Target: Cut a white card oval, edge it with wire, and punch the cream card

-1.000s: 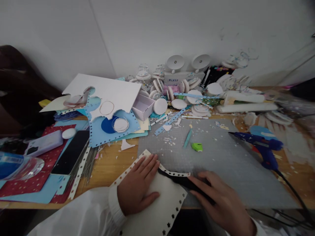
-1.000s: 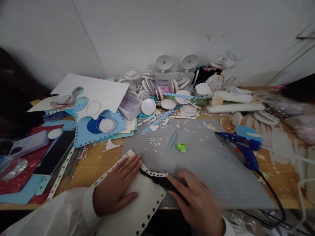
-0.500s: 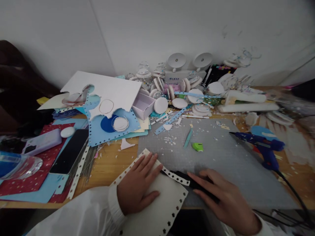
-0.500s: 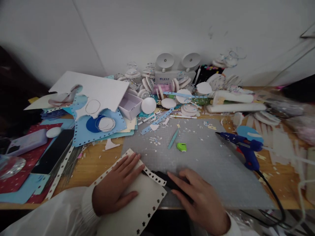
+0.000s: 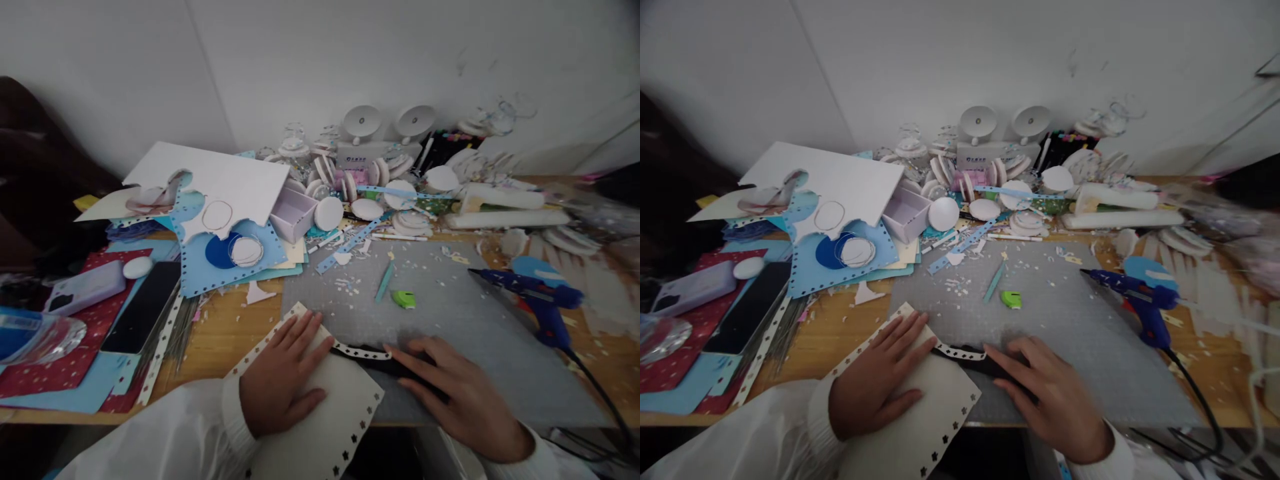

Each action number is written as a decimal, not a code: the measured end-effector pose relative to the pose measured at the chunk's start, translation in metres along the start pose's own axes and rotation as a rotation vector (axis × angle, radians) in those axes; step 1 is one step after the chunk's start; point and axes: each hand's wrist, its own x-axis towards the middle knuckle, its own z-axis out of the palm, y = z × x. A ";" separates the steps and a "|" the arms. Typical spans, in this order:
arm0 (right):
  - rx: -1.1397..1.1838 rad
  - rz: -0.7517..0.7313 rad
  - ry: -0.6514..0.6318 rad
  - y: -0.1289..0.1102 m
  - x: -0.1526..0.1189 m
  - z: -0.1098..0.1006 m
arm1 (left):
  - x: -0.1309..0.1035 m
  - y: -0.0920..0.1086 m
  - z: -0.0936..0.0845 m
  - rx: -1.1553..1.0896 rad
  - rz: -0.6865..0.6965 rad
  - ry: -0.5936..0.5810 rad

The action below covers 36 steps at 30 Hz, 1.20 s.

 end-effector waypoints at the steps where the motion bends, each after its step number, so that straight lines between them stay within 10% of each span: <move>1: -0.008 -0.002 -0.007 0.000 -0.001 -0.001 | 0.000 0.000 0.000 0.000 0.005 0.004; 12: -0.120 -0.005 0.006 -0.016 0.001 0.000 | 0.007 0.019 0.002 0.172 0.265 0.131; 23: -0.167 0.005 -0.001 -0.027 -0.006 0.002 | 0.045 0.042 0.014 0.194 0.095 0.391; 36: -0.103 0.011 -0.006 -0.011 -0.013 -0.005 | 0.020 0.032 0.016 -0.041 -0.057 0.594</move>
